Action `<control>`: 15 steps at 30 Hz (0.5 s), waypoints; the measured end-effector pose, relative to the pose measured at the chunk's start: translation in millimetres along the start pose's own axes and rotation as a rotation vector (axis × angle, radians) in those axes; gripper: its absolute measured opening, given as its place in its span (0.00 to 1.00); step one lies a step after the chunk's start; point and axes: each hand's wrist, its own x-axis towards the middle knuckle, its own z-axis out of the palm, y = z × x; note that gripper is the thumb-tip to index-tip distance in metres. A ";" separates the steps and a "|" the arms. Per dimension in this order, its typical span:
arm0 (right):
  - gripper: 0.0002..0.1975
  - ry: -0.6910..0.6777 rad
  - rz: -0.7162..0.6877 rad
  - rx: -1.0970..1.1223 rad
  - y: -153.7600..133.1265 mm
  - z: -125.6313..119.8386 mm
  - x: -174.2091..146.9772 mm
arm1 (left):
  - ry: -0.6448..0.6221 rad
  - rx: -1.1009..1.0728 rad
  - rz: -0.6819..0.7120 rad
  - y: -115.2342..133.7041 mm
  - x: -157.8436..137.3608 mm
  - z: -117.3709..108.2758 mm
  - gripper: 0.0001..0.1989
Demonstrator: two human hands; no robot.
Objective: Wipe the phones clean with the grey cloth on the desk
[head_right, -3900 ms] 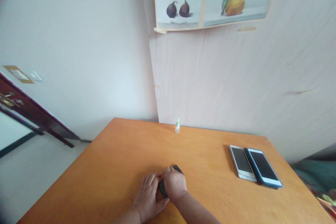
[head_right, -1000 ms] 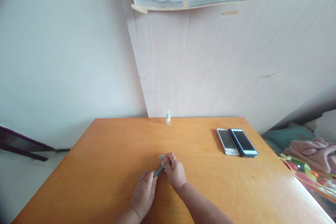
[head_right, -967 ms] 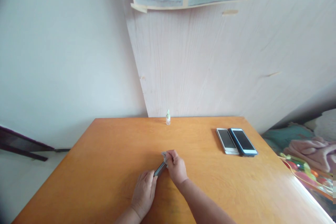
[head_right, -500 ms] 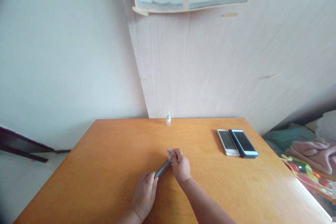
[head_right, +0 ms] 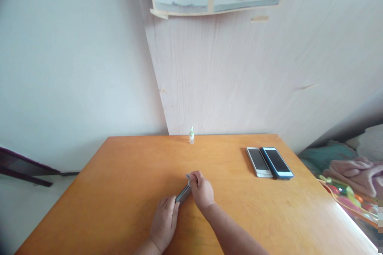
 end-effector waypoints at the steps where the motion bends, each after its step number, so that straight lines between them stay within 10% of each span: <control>1: 0.17 0.003 0.004 -0.024 0.5 -1.9 5.9 | 0.013 -0.010 -0.004 -0.9 -0.4 1.1 0.14; 15: 0.11 0.006 -0.020 -0.219 5.9 14.1 22.9 | -0.028 -0.025 -0.002 0.7 0.8 2.1 0.19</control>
